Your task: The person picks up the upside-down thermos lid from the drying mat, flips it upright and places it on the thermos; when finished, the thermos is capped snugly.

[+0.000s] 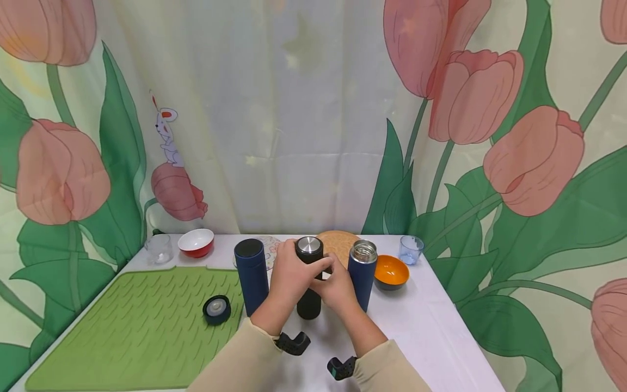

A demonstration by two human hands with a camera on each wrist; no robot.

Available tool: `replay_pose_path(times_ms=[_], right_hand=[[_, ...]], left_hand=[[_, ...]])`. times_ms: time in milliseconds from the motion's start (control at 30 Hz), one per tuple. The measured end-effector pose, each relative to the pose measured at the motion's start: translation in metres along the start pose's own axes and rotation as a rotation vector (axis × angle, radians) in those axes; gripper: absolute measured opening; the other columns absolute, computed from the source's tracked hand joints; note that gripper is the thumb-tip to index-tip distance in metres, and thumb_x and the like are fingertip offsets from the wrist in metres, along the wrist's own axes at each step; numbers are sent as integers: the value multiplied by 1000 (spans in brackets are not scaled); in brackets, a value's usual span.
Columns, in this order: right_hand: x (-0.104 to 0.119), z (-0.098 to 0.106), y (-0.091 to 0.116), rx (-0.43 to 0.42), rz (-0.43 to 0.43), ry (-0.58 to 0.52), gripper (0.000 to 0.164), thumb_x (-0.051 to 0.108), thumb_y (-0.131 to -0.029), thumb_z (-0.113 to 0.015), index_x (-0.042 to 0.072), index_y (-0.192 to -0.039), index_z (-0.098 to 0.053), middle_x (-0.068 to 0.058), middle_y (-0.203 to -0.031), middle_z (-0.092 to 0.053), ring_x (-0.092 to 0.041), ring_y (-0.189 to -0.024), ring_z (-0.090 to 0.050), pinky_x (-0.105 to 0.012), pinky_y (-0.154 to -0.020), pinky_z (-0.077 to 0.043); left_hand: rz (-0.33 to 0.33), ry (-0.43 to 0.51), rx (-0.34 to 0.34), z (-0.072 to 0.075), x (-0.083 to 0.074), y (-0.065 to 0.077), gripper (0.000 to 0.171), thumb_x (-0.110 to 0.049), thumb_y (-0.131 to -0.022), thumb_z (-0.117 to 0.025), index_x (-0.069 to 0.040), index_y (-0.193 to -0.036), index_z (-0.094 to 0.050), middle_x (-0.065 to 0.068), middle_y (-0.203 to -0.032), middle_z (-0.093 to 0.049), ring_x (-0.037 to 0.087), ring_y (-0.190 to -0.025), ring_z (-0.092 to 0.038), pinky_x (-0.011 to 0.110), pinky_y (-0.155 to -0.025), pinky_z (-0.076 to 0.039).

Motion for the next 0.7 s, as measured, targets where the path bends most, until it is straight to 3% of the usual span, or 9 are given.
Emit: replay_pose_path(times_ms=[100, 200, 533, 700], right_hand=[[-1, 1, 0, -9, -1, 0, 51, 18, -82, -88, 19, -126, -63, -8, -130, -72, -32, -120, -67, -50, -94, -61], [-1, 1, 0, -11, -1, 12, 54, 23, -81, -91, 22, -127, -63, -5, -131, -72, -30, -121, -68, -49, -93, -61], [10, 2, 2, 2, 5, 24, 53, 30, -82, -93, 24, -125, -63, -1, -136, -71, -30, -128, -67, -56, -102, -57], [7, 1, 5, -14, -9, 29, 54, 32, -82, -93, 24, -125, -62, -1, -136, -72, -29, -128, -67, -57, -103, -56]], left_hand=[[-22, -82, -71, -2, -5, -2, 77, -69, -72, -84, -11, -118, -64, 7, -112, -62, 21, -94, -64, 39, -76, -57], [-55, -88, -81, -1, -7, -6, 62, -62, -74, -84, -14, -110, -66, 3, -106, -62, 18, -88, -64, 37, -71, -56], [-85, 125, 73, 2, 0, -18, 52, -51, -76, -87, -17, -111, -68, 0, -112, -63, 17, -95, -63, 39, -82, -57], [-66, 153, 143, -2, 6, -19, 57, -54, -77, -88, -18, -117, -69, 2, -116, -62, 18, -99, -63, 40, -85, -57]])
Point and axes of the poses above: each hand's wrist, its own y-axis away from the middle knuckle, its own z-axis out of the back of the hand, x = y × z, the point moved 6 cm from there along -y, towards the middle knuckle
